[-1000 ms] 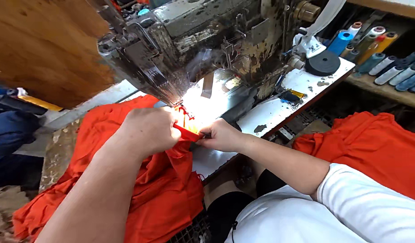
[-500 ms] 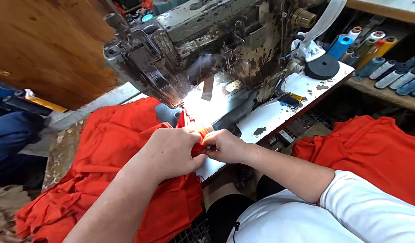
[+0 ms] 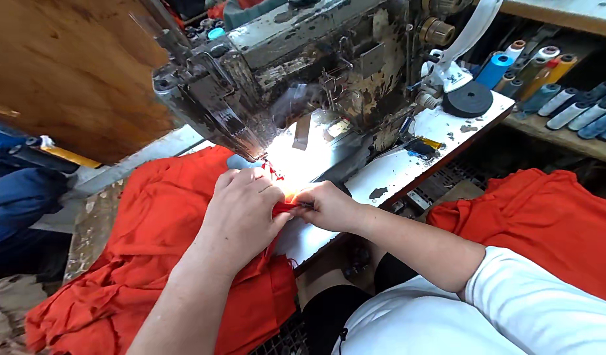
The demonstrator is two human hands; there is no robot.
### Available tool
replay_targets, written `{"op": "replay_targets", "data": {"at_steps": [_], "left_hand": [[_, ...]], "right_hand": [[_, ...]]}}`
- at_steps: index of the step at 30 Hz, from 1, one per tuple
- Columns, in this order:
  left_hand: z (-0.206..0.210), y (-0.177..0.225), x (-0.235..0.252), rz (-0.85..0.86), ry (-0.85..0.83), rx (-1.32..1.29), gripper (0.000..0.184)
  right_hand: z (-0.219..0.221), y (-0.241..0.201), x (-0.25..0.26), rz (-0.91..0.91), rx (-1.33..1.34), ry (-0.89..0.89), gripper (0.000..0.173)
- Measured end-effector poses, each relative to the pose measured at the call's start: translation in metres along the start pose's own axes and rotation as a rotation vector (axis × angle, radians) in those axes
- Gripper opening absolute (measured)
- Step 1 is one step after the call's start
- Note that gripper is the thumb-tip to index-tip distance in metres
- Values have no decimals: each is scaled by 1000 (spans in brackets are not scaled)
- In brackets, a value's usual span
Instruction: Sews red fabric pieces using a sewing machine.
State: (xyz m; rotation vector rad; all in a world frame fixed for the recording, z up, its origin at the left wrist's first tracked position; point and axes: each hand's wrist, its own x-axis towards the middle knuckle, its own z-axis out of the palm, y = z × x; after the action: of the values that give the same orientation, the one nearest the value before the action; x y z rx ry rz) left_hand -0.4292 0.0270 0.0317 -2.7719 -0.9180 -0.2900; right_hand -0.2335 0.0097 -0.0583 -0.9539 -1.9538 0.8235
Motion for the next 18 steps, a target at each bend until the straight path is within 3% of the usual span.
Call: {"op": "replay_targets", "data": {"at_steps": [8,14,18], "left_hand": [[41,8,-25,-67,91,-41,30],[33,-6,-2,-188,-4,-6,23],[40,-23,9,-267,-15,17,19]], "right_hand": [[-5,-7,-28,-103,-171,72,19],[5,3,-2,-125,-204,155,14],[7,3,17,-15,-259,139,15]]}}
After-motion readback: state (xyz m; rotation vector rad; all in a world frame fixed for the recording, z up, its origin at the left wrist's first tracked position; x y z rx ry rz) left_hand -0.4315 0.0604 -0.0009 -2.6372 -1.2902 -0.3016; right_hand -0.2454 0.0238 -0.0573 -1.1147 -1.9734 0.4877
